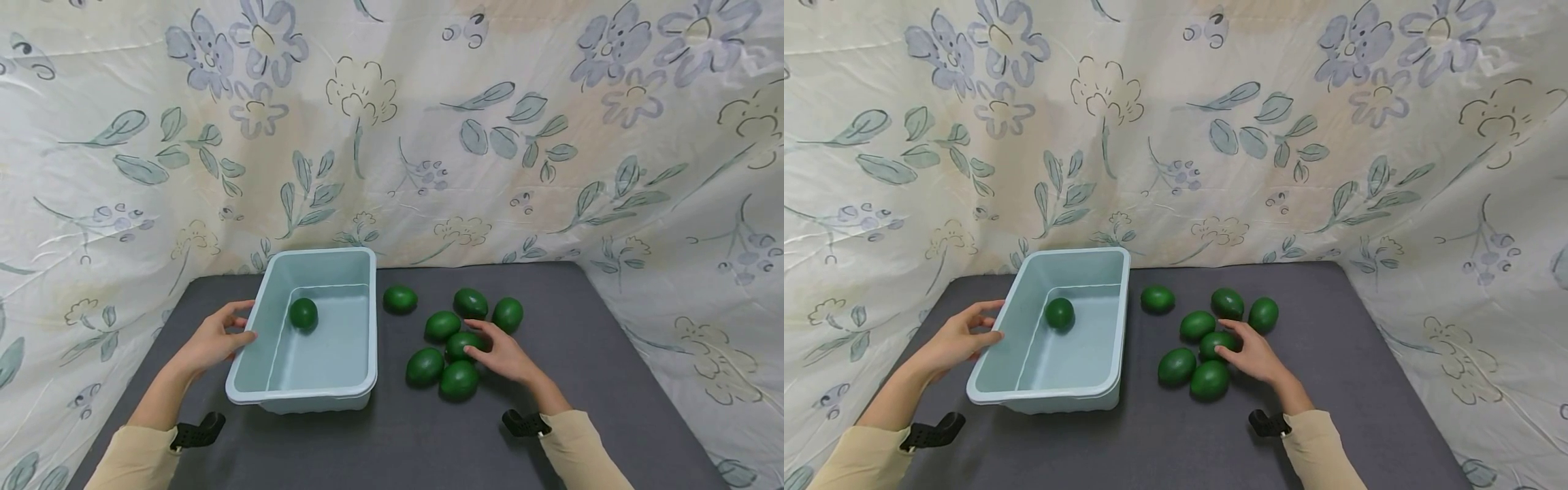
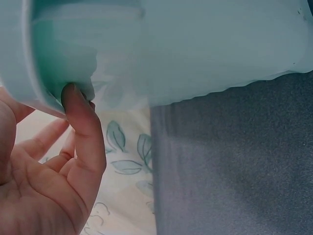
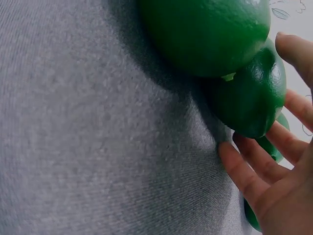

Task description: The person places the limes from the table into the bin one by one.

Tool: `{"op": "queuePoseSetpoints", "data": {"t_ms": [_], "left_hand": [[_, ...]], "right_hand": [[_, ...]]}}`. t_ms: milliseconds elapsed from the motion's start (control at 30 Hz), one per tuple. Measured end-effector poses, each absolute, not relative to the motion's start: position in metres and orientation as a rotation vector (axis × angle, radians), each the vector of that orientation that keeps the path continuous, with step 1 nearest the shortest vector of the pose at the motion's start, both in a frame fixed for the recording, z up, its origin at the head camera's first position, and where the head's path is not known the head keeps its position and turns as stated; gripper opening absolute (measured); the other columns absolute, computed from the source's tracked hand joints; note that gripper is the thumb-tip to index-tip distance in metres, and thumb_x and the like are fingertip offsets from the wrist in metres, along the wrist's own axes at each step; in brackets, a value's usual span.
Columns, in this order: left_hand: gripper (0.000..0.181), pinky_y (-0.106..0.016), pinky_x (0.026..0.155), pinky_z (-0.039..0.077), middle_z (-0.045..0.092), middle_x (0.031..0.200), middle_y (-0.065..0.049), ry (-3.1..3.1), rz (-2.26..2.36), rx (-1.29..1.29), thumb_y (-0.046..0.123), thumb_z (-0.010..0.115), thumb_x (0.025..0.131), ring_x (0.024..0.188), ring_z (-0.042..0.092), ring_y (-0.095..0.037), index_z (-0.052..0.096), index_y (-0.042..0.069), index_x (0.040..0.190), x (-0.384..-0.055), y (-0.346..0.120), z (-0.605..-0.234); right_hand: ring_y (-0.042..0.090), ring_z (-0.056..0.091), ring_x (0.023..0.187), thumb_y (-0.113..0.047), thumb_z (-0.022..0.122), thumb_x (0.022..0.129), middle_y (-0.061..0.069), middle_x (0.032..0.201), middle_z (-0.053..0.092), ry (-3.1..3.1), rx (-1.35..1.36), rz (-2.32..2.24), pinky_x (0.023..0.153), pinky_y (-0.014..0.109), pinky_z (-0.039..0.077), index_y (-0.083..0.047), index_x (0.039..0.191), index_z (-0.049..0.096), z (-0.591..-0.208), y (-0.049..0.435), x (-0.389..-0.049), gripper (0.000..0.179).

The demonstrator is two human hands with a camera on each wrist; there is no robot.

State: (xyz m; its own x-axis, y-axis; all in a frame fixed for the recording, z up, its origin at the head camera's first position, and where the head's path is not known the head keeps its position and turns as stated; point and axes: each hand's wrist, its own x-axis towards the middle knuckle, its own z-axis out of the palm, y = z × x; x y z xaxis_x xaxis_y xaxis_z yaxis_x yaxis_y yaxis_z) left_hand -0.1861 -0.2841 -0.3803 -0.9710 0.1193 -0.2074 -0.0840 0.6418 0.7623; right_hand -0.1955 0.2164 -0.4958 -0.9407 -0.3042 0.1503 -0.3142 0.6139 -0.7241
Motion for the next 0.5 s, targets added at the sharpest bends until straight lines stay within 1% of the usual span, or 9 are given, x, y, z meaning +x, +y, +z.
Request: {"op": "queuePoseSetpoints", "data": {"t_ms": [200,333,500], "left_hand": [[0.069,-0.033,0.061,0.05,0.047,0.113,-0.024,2.629,1.238,0.028,0.014,0.06,0.088,0.082,0.056,-0.023,0.021,0.004,0.144,-0.1856,-0.2836,-0.3803],[0.069,-0.033,0.061,0.05,0.047,0.114,-0.024,2.627,1.243,0.029,0.013,0.06,0.088,0.082,0.056,-0.023,0.021,0.004,0.144,-0.1854,-0.2837,-0.3801],[0.068,-0.033,0.061,0.05,0.047,0.113,-0.024,2.628,1.241,0.028,0.013,0.059,0.088,0.082,0.056,-0.023,0.022,0.004,0.144,-0.186,-0.2838,-0.3801]], "right_hand": [[0.031,0.052,0.114,-0.035,0.064,0.085,0.01,0.13,0.051,-2.837,0.504,1.237,0.092,0.048,0.041,-0.009,0.131,0.049,-0.498,0.2138,-0.1962,0.055],[0.028,0.053,0.112,-0.038,0.064,0.085,0.009,0.126,0.054,-2.864,0.49,1.212,0.089,0.048,0.042,-0.012,0.129,0.052,-0.4999,0.2125,-0.1957,0.053],[0.027,0.054,0.109,-0.037,0.065,0.084,0.008,0.124,0.055,-2.86,0.476,1.219,0.087,0.047,0.042,-0.013,0.128,0.053,-0.5006,0.2116,-0.1955,0.051]]}}
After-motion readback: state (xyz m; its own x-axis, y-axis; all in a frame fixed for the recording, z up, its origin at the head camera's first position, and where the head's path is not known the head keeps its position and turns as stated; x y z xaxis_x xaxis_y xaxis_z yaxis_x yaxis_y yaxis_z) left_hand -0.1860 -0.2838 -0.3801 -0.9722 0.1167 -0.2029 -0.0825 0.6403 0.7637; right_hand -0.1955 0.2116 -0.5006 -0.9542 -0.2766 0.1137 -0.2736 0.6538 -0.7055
